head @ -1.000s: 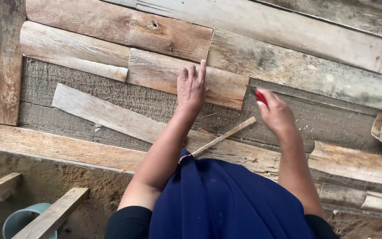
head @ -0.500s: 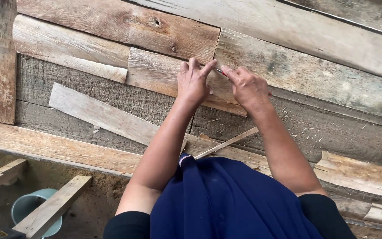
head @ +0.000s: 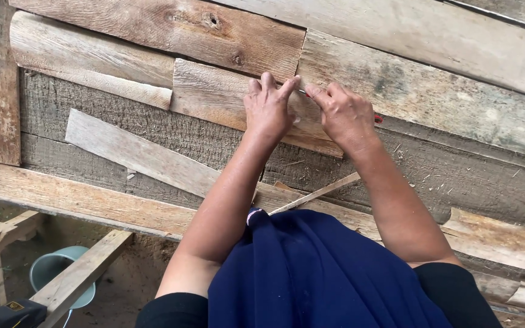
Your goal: Assembling a wooden frame by fitting various wooden planks together and trimming them with a utility knife on the ground.
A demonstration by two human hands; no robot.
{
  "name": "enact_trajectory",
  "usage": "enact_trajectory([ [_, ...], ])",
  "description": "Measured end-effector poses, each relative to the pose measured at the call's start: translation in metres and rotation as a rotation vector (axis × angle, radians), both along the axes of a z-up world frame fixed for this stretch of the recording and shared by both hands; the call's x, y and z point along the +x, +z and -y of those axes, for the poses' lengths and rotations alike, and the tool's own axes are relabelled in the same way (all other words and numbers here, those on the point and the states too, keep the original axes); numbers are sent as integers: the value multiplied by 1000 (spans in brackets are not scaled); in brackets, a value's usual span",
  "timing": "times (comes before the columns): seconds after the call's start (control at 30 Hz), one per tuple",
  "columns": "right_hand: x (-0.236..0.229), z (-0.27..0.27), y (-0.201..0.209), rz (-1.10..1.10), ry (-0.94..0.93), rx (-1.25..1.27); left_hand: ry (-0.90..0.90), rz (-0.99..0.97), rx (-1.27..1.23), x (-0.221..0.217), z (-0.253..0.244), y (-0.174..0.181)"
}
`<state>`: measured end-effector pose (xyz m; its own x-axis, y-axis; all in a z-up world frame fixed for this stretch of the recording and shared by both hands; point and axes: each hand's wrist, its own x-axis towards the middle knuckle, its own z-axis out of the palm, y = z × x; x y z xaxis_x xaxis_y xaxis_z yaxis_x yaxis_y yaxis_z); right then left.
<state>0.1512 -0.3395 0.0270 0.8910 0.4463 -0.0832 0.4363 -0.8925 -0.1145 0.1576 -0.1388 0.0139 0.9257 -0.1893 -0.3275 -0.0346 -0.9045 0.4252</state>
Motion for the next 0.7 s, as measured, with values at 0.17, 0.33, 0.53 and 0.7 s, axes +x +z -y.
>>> enact_trajectory([
  [0.17, -2, -6, 3, 34, -6, -42, 62, -13, 12, 0, 8, -8],
  [0.33, -2, -8, 19, -2, -11, -18, 121, -30, 20, -1, 13, -1],
  [0.53, -3, -3, 24, -95, -50, -62, 115, -51, 44, 1, 17, 18],
  [0.7, 2, -2, 33, -203, -121, -210, 134, -191, 98, 8, 22, 36],
])
